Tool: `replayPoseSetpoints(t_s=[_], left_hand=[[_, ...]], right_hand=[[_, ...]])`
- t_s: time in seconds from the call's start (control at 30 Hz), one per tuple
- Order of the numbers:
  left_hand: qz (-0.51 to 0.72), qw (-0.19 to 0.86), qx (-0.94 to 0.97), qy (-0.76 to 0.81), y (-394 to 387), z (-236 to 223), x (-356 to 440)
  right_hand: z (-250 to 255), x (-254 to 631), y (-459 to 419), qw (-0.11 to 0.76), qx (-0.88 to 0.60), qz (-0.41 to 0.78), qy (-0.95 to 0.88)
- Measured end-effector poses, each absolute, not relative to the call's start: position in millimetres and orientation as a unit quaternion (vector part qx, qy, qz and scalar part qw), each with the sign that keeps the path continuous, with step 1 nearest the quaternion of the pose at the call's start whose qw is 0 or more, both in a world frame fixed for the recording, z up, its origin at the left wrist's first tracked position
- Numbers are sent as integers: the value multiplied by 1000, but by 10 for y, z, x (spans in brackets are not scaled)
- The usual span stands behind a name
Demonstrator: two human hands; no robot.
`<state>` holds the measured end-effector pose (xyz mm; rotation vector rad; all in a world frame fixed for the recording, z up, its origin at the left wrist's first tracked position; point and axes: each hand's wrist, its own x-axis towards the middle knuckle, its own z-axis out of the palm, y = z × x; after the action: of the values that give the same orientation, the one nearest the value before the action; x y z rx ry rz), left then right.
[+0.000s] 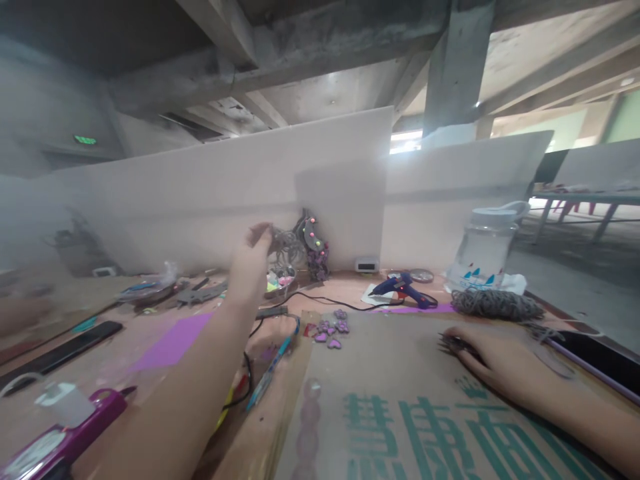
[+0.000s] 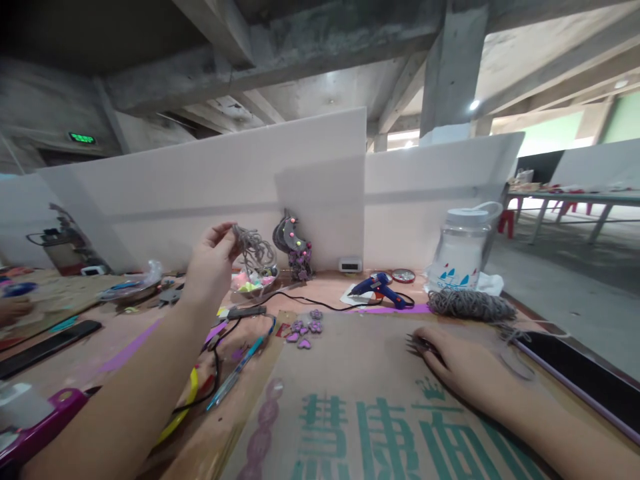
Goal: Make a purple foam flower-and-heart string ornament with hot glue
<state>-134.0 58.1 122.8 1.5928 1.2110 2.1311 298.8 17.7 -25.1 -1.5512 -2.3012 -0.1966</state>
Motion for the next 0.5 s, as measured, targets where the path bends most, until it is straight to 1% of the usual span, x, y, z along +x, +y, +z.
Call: replayPoseSetpoints(t_s=[0.03,0.1,0.27,0.3,0.37,0.4,0.5], left_hand=[[749,195,532,344,486,1283,-1238],[755,307,505,283,300,1348,-1031],[688,434,512,275,-74,1305,-615],[670,448,526,271,-128,1274,-555],[638,438,572,272,-214,1203,-454],[615,425,601,282,-248,1166,-411],[524,413,664,338,-329,1066,-293]], right_hand=[[-230,2971,161,182,-548,-71,-813],[-190,2935,134,191,-545,-68,-813],[-80,2883,122,226,-527,-51,-818],[-30,2871,109,243,-526,-46,-814],[120,2824,38,290,-530,-15,-797],[216,2783,-27,316,-532,20,-785],[502,2582,-322,369,-509,182,-756]])
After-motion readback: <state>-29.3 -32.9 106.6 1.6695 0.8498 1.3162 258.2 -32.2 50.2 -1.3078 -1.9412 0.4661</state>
